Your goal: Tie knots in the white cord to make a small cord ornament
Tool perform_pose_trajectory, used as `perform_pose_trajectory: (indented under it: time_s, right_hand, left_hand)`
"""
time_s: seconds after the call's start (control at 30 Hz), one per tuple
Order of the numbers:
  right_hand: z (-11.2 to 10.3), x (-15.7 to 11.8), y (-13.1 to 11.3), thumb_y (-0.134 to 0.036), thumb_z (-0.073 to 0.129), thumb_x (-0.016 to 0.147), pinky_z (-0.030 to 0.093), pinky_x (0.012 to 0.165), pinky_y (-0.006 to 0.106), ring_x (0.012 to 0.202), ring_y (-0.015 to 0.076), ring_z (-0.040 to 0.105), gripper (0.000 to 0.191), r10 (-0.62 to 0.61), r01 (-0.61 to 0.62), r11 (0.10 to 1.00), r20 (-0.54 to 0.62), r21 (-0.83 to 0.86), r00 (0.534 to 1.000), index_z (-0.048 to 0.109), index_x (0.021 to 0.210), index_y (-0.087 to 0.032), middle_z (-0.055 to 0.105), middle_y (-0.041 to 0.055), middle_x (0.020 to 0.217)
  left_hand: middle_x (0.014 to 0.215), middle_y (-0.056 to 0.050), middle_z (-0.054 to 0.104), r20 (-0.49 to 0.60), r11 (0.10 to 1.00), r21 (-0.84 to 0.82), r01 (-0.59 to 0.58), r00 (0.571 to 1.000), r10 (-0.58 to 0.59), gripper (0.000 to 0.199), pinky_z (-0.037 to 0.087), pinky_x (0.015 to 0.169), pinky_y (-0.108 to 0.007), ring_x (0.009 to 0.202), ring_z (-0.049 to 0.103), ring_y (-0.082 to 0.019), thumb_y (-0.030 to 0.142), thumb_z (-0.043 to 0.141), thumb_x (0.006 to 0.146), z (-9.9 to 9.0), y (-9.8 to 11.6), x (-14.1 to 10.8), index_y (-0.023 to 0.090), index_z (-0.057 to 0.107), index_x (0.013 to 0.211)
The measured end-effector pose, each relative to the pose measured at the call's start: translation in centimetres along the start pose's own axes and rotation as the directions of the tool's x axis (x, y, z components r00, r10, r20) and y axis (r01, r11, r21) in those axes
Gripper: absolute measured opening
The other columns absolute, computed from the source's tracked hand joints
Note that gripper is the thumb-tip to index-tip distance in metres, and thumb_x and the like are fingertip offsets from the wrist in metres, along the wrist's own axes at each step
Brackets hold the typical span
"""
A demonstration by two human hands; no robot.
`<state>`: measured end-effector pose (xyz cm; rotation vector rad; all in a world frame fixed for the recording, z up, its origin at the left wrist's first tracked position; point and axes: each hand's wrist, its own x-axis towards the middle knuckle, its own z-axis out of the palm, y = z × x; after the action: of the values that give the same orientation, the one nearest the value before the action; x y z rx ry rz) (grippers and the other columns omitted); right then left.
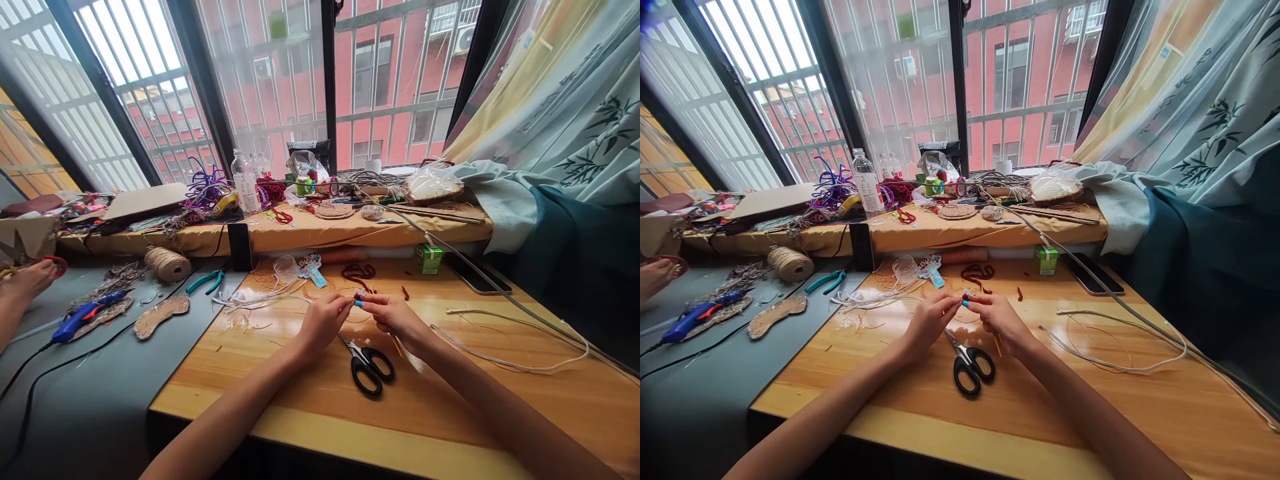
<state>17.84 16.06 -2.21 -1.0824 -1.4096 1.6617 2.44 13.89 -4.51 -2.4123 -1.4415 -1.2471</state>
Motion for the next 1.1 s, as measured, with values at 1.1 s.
perform_pose_trajectory:
  time_s: [1.1]
  right_hand:
    - [-1.5,0.4,-0.6,-0.030,0.065,0.065,0.045,0.056,0.020,0.068,0.0091,0.057,0.031,-0.159,0.117,0.948,0.122,0.296,0.980,0.044,0.086,-0.019,0.059,0.0028,0.090]
  left_hand:
    - [0.122,-0.003,0.045,0.342,0.966,0.025,-0.258,0.910,0.234,0.032,0.032,0.095,-0.036,0.111,0.037,-0.018,0.014,0.037,0.082,-0.3,-0.5,0.2,0.024,0.048,0.111]
